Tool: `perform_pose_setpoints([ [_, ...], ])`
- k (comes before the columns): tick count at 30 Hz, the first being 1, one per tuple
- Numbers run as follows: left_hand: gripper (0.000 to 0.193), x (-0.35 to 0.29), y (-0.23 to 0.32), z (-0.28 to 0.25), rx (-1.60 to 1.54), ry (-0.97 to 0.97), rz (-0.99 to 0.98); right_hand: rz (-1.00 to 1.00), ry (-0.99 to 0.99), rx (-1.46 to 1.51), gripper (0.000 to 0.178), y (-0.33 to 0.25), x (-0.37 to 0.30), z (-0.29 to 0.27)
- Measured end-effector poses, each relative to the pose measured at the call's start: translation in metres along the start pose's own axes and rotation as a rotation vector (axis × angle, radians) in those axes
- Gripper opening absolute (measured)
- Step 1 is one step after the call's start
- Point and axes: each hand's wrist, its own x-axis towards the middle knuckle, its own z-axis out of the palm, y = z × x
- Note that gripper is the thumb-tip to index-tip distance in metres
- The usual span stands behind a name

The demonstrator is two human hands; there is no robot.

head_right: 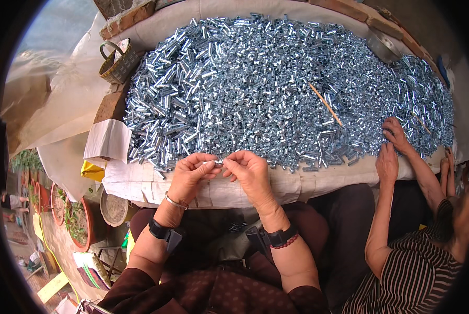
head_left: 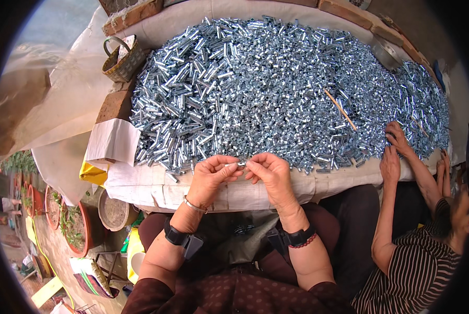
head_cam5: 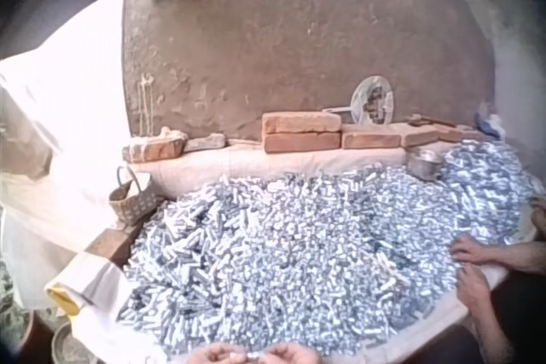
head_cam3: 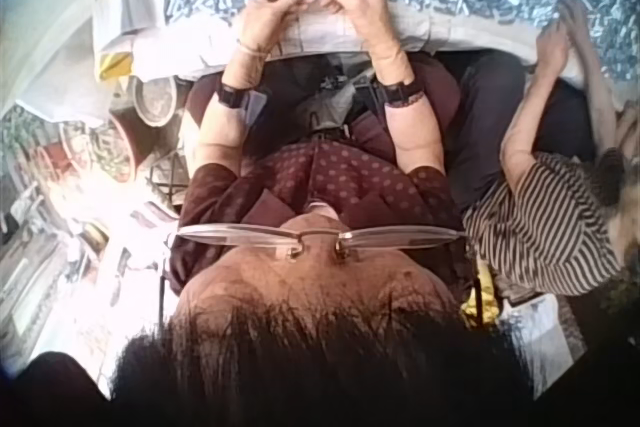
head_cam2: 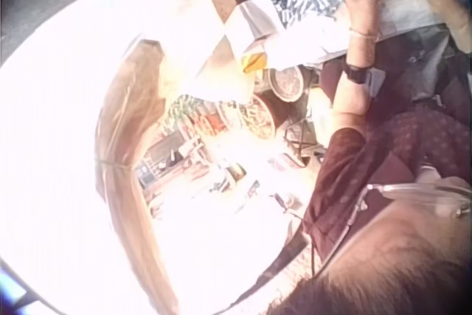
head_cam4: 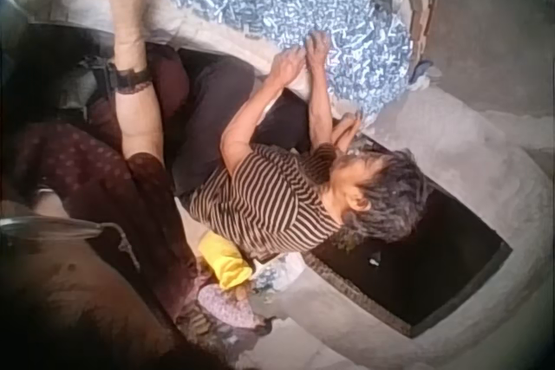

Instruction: Sorting small metal parts at a workbench.

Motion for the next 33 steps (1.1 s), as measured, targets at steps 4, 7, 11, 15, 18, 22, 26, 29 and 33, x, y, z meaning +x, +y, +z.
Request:
perform_pose_setpoints([
  [4, 0.018, -0.001, -0.002, 0.003, 0.05, 0.006, 0.042, 0.0, -0.001, 0.017, 0.018, 0.0, 0.0, -0.002],
  [7, 0.018, 0.001, -0.005, 0.001, 0.088, 0.009, 0.055, -0.045, 0.007, -0.017, 0.018, 0.002, -0.001, -0.001],
  [11, 0.017, 0.001, -0.007, 0.0, 0.074, 0.004, 0.052, -0.042, 0.009, -0.019, 0.017, 0.002, -0.002, 0.001],
  [15, 0.017, 0.003, -0.01, -0.002, 0.05, 0.013, 0.033, -0.052, -0.017, 0.003, 0.017, 0.004, -0.002, 0.0],
  [18, 0.018, 0.004, -0.015, -0.005, 0.043, 0.012, 0.042, -0.122, 0.029, -0.068, 0.016, 0.01, -0.006, 0.006],
  [22, 0.017, 0.004, -0.019, -0.007, -0.013, -0.01, 0.063, -0.056, -0.007, -0.064, 0.016, 0.012, -0.004, 0.003],
  [26, 0.017, 0.002, -0.014, -0.004, -0.023, -0.007, 0.076, -0.04, -0.024, -0.023, 0.017, 0.007, -0.003, 0.003],
  [29, 0.017, -0.007, -0.001, -0.003, 0.08, -0.028, 0.052, -0.033, -0.002, -0.111, 0.017, -0.003, -0.002, -0.008],
  [33, 0.015, -0.017, 0.018, -0.008, 0.439, -0.35, 0.043, -0.139, 0.106, -0.479, 0.017, 0.002, 0.006, -0.016],
])
